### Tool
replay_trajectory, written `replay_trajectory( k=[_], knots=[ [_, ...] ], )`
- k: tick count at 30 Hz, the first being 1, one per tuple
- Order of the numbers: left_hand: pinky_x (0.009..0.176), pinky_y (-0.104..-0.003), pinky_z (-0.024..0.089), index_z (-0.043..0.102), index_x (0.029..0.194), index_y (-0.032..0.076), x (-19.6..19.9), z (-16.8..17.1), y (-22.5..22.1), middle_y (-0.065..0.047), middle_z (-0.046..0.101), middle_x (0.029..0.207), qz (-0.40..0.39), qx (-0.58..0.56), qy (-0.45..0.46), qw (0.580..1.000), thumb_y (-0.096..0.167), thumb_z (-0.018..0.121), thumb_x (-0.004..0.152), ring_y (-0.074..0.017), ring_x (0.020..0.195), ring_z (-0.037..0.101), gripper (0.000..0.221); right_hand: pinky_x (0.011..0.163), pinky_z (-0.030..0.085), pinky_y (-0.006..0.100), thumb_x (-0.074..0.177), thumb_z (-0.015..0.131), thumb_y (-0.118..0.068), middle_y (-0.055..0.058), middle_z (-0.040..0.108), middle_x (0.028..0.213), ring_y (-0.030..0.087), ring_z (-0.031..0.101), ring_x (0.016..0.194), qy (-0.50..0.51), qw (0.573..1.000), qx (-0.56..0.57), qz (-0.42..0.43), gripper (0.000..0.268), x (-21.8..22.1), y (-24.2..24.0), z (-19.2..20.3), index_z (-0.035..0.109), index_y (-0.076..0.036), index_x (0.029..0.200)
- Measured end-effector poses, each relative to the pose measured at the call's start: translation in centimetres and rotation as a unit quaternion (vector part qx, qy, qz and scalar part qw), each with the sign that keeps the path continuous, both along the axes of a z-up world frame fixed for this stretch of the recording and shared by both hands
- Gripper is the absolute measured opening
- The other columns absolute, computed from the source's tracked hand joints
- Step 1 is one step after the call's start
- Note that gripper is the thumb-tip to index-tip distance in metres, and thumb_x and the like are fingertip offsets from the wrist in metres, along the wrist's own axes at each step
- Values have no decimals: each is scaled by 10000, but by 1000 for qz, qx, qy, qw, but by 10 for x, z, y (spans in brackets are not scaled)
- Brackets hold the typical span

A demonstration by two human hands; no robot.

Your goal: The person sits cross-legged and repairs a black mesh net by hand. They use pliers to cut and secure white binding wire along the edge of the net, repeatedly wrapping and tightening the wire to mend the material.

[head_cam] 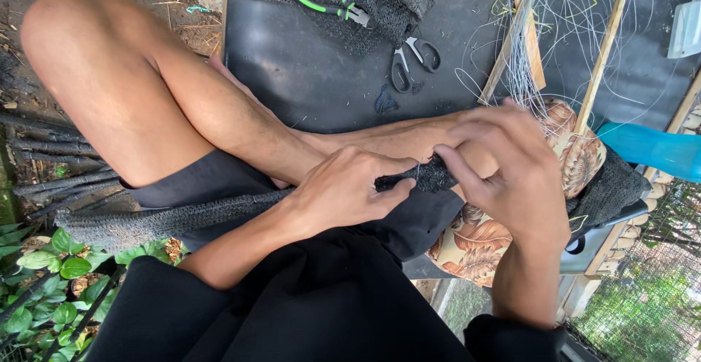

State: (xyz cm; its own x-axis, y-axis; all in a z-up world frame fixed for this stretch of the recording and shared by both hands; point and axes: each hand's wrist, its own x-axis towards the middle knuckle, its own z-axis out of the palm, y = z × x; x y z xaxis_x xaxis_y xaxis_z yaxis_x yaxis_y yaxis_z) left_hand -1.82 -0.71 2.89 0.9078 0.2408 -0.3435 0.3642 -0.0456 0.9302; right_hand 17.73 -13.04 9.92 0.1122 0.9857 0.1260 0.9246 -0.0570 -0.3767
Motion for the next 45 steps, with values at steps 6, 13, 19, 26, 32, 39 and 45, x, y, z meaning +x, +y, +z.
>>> replay_trajectory(
  k=[6, 13, 19, 26, 32, 39, 45],
  knots=[
    [678, -399, 587, 736, 1113, 61, -6, 1, 17, -179, 744, 890, 109, 90, -193, 971, 263, 707, 904, -313, 689, 727, 292, 621, 553, 255, 947, 615, -47, 8, 673, 734, 89, 655, 667, 282, 885, 340, -147, 81, 14, -70, -90, 696, -49, 954],
    [633, -388, 568, 780, 1154, 155, -14, -1, 26, -162, 697, 616, -57, 28, -31, 998, 293, 688, 876, -290, 574, 716, 324, 760, 573, 316, 1021, 672, -83, 127, 732, 940, 188, 738, 854, 198, 956, 6, -215, 133, -6, -22, -205, 689, 11, 1114],
    [751, -396, 588, 759, 1160, 76, -29, 4, 15, -179, 762, 878, 2, 70, -99, 993, 236, 715, 867, -317, 776, 753, 336, 687, 590, 314, 1051, 631, -77, 127, 760, 1006, 180, 755, 840, 383, 904, 8, -189, 184, -2, 71, -234, 669, -40, 1227],
    [682, -297, 588, 746, 1213, 73, -31, 4, 13, -96, 800, 895, 7, -58, -74, 996, 189, 709, 916, -155, 701, 720, 321, 797, 546, 511, 1004, 554, -288, 204, 752, 901, 428, 707, 834, 273, 938, -36, -209, 406, -46, 165, -279, 552, -131, 1378],
    [564, -228, 497, 774, 1202, 49, -2, -29, 43, -50, 754, 765, -13, -225, -38, 973, 152, 725, 936, -36, 643, 599, 289, 881, 535, 559, 1024, 446, -579, 231, 748, 916, 497, 674, 953, 200, 917, -131, -321, 525, -41, 167, -290, 737, -142, 1025],
    [735, -211, 569, 758, 1241, -1, 6, -39, 47, -24, 800, 953, 2, -264, -106, 959, 125, 715, 994, -24, 826, 677, 281, 674, 572, 433, 891, 717, -574, 231, 740, 682, 372, 735, 692, 207, 915, -98, -332, 492, -40, 140, -258, 793, -97, 799],
    [505, -252, 562, 781, 1165, 32, 7, -36, 50, -94, 725, 702, 10, -341, -15, 940, 166, 707, 945, -94, 554, 673, 268, 560, 582, 291, 934, 804, -236, 134, 739, 776, 129, 685, 654, 450, 832, -50, -322, 240, -42, 76, -230, 704, -18, 926]
  ],
)
